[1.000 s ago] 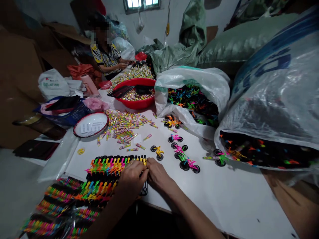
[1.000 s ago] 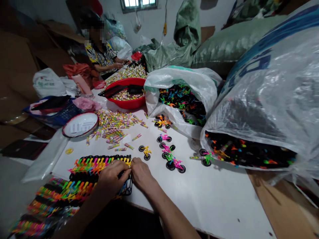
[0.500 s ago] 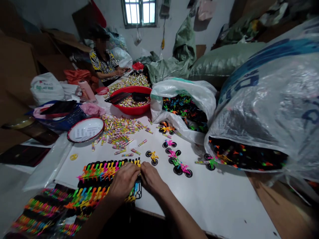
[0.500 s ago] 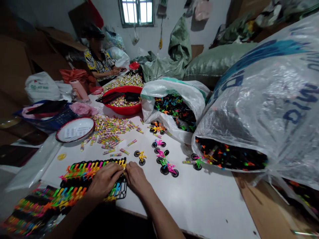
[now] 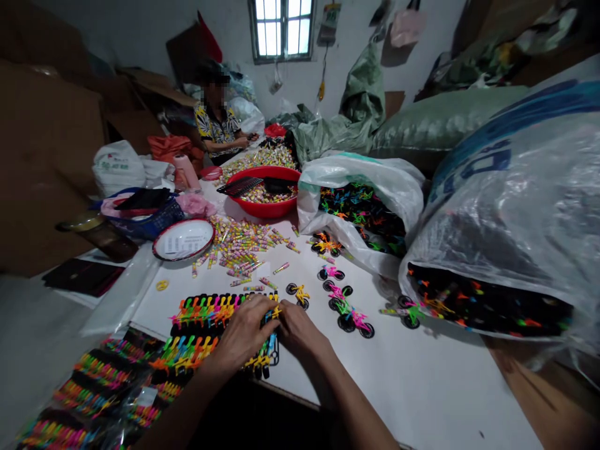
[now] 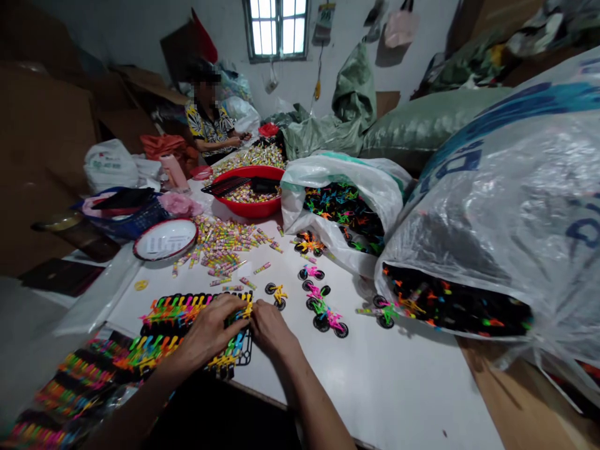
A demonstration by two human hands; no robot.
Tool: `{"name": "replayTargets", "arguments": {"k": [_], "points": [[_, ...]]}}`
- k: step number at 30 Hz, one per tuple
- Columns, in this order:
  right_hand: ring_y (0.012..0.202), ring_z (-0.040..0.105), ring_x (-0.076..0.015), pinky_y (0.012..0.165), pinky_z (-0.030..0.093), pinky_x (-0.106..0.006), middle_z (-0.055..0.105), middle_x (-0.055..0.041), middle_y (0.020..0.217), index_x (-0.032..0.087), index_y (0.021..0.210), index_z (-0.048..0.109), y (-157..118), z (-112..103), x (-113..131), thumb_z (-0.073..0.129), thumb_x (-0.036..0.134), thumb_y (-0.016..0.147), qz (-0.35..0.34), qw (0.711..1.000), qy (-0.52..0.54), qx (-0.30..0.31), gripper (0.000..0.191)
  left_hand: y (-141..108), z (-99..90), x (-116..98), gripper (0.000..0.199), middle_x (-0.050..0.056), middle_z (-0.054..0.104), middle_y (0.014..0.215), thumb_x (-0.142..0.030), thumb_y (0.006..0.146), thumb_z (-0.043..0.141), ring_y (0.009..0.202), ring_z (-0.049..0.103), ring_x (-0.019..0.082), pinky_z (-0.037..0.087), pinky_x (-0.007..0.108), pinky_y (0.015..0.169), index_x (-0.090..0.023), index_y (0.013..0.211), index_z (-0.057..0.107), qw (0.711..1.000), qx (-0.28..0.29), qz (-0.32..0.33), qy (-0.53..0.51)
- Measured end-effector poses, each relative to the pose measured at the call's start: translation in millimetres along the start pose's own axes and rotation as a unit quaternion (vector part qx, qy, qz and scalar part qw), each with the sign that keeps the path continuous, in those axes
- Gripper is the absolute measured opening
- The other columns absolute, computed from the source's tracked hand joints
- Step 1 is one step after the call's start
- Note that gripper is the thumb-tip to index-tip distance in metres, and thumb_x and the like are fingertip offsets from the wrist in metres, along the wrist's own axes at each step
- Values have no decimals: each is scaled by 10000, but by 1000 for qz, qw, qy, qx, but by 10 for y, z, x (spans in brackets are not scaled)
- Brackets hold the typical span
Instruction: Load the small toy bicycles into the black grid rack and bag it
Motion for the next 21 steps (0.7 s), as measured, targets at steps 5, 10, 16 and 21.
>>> {"name": "replayTargets", "arguments": {"k": [5,10,16,21], "points": [[733,532,-164,671,388,-246,593,-83,827,123,878,564,49,61,-3,407,120,834,12,1000,-5,24,163,34,153,18,140,46,625,852,-169,879,472,845,568,192,458,333,763,-176,875,611,999,8,-10,30],[617,509,-130,560,366,-207,600,-22,712,148,805,578,-62,-4,-70,453,225,863,10,996,83,17,158,-46,188,-18,177,41,605,800,-124,881,421,789,557,182,454,303,698,-183,831,580,999,-5,34,35],[756,585,-151,658,405,-213,656,-34,839,181,904,645,523,-613,-587,502,150,814,124,991,-43,-15,171,-96,236,-37,201,41,596,745,-103,878,387,731,548,176,452,315,680,-186,821,562,994,-42,84,47],[1015,532,-285,775,406,-340,570,-231,1069,47,1006,596,1218,-862,-1039,418,81,829,268,953,-94,-108,253,-100,298,59,201,35,614,736,-96,870,421,725,575,170,476,317,690,-205,826,584,988,-66,119,69]]}}
Point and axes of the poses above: each hand's wrist, its own y-axis towards the middle knuckle, its own z-axis out of the palm, x = y × z, the point moved 6 cm from there along y, towards the middle knuckle
